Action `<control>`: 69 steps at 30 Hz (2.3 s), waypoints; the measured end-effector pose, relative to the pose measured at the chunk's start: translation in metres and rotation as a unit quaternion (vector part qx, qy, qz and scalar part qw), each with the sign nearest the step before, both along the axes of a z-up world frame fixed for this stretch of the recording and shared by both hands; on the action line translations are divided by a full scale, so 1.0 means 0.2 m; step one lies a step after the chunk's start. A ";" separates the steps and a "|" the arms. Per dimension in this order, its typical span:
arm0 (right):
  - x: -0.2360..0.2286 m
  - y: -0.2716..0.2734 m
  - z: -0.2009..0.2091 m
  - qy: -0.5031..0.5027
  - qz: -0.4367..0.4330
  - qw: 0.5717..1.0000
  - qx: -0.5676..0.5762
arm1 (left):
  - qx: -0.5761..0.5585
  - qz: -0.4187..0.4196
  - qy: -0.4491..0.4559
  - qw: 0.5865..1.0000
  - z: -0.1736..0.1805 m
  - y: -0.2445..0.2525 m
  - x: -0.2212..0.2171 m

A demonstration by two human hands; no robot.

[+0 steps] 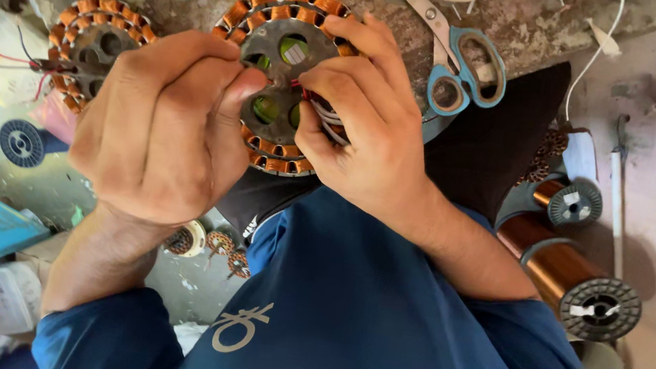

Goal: The person twists and connects red and white wires to a copper-wound motor stator. They use scissors to trim wire ends and a screwdriver to adjust connections within the stator slots. The work continues with repeated twisting and securing of wire bundles.

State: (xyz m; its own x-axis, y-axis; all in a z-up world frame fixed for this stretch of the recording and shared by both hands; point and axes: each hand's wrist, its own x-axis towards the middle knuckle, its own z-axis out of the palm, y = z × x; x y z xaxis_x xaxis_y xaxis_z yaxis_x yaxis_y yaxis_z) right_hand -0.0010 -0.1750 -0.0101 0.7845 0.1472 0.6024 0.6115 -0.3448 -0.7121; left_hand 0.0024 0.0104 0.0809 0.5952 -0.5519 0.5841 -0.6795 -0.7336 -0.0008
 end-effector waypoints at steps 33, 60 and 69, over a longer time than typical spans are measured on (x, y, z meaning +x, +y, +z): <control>0.04 -0.06 0.11 0.043 0.037 0.990 -0.126 | -0.313 0.027 0.114 0.943 -0.09 0.00 -0.08; 0.18 -0.11 0.10 -0.011 0.119 0.978 -0.171 | -0.270 0.032 0.034 0.962 -0.16 -0.09 -0.06; 0.13 -0.10 0.07 -0.110 0.122 0.970 -0.178 | -0.262 0.017 -0.015 0.965 -0.21 -0.07 0.00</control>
